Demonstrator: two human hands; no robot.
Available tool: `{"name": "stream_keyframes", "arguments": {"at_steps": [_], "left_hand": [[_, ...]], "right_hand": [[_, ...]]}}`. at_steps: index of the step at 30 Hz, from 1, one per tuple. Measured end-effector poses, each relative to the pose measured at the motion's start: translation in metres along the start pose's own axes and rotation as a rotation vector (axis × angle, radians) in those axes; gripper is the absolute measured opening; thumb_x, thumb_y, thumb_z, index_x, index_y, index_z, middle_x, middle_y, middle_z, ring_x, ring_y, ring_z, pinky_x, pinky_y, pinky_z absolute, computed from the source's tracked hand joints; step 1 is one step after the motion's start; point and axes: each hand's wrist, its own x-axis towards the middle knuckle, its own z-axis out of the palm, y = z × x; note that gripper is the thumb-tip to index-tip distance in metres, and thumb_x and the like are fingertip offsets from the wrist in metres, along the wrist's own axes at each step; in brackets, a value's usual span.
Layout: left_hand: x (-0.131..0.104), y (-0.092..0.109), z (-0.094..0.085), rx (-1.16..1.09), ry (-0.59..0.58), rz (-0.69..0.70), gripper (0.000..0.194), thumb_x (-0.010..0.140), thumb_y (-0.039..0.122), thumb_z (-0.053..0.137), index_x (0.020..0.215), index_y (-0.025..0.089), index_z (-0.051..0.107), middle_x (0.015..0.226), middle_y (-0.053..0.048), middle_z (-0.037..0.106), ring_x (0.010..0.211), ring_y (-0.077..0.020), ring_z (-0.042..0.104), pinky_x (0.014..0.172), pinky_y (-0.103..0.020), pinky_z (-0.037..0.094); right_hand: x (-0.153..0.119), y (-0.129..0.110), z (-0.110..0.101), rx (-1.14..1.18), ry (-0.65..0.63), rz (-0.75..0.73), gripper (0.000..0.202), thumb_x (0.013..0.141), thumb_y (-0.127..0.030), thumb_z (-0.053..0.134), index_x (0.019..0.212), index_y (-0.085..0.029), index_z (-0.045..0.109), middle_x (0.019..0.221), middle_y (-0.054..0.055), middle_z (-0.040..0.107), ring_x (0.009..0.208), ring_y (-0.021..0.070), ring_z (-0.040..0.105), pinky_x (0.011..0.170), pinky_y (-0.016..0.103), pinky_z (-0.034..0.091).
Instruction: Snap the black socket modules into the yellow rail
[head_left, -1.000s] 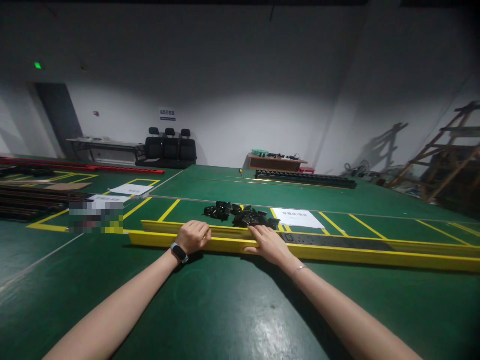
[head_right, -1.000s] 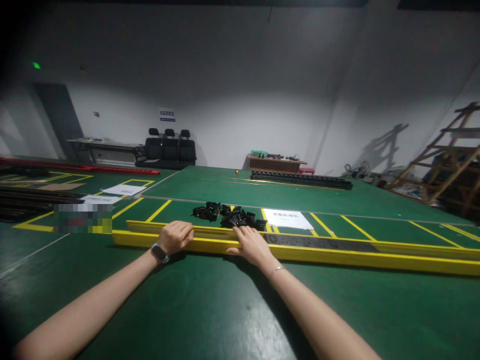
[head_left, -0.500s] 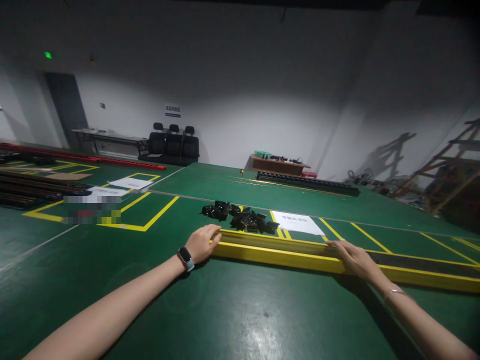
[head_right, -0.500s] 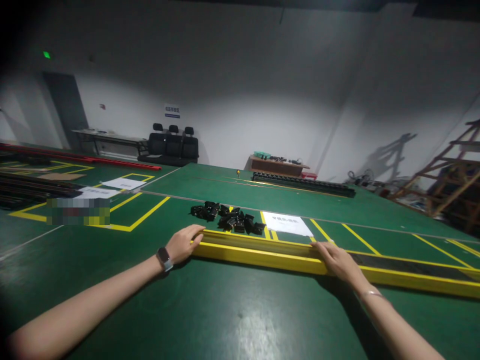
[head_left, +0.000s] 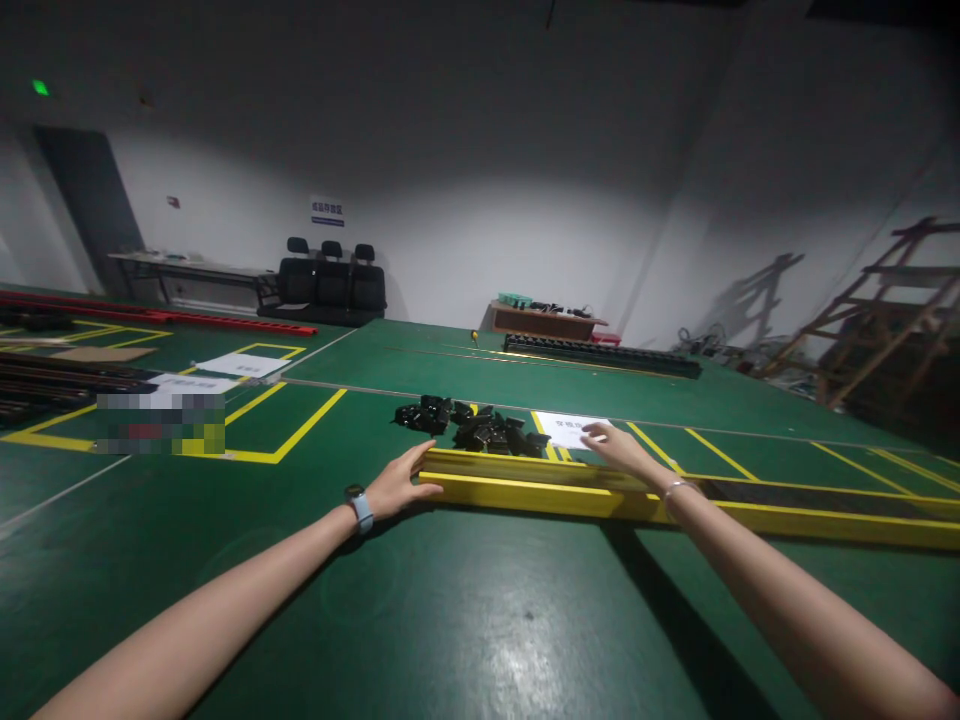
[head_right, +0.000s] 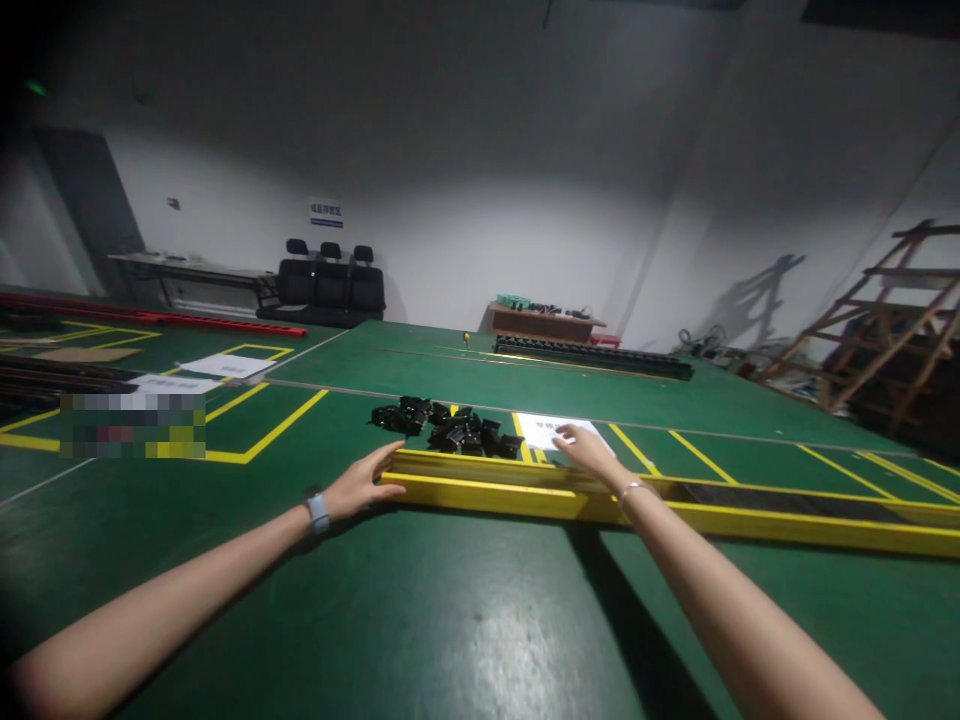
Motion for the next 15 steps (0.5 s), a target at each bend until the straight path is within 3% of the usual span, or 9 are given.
{"name": "stream_keyframes", "arguments": {"at_steps": [3, 6, 8, 11, 15], "left_hand": [[-0.001, 0.002, 0.004, -0.011, 0.011, 0.012, 0.079, 0.067, 0.037, 0.072, 0.136, 0.021, 0.039, 0.139, -0.013, 0.044, 0.125, -0.0272, 0.046, 0.106, -0.046, 0.034], [-0.002, 0.006, 0.006, -0.051, -0.002, 0.008, 0.079, 0.068, 0.037, 0.071, 0.137, 0.021, 0.038, 0.139, -0.014, 0.044, 0.124, -0.0266, 0.046, 0.106, -0.046, 0.034], [-0.002, 0.008, 0.006, -0.083, -0.021, -0.005, 0.081, 0.067, 0.037, 0.072, 0.137, 0.02, 0.036, 0.14, -0.014, 0.043, 0.125, -0.0265, 0.045, 0.107, -0.046, 0.033], [0.0, 0.012, 0.006, -0.159, -0.053, -0.046, 0.084, 0.067, 0.038, 0.073, 0.139, 0.02, 0.033, 0.142, -0.015, 0.039, 0.126, -0.0266, 0.045, 0.107, -0.044, 0.034], [0.001, 0.019, 0.006, -0.203, 0.003, -0.11, 0.068, 0.078, 0.044, 0.061, 0.137, 0.021, 0.036, 0.14, -0.015, 0.041, 0.126, -0.0263, 0.044, 0.105, -0.046, 0.035]], "right_hand": [[0.018, -0.046, 0.025, -0.03, -0.072, -0.104, 0.056, 0.076, -0.023, 0.058, 0.132, -0.02, 0.049, 0.121, 0.009, 0.061, 0.104, 0.0197, 0.06, 0.085, 0.025, 0.044], [0.029, -0.074, 0.04, -0.071, -0.117, -0.128, 0.048, 0.074, -0.015, 0.06, 0.121, -0.019, 0.058, 0.111, 0.01, 0.066, 0.098, 0.0205, 0.063, 0.08, 0.025, 0.045], [0.033, -0.082, 0.043, -0.094, -0.13, -0.113, 0.03, 0.075, -0.015, 0.059, 0.104, -0.018, 0.067, 0.096, 0.009, 0.071, 0.087, 0.0208, 0.065, 0.074, 0.025, 0.046], [0.032, -0.088, 0.039, -0.113, -0.107, -0.074, 0.013, 0.075, -0.017, 0.062, 0.087, -0.017, 0.068, 0.08, 0.007, 0.07, 0.077, 0.0201, 0.065, 0.068, 0.025, 0.045], [0.018, -0.108, 0.032, -0.108, 0.044, -0.038, 0.019, 0.081, -0.018, 0.056, 0.098, -0.011, 0.062, 0.093, 0.015, 0.066, 0.088, 0.0228, 0.063, 0.074, 0.028, 0.046]]}}
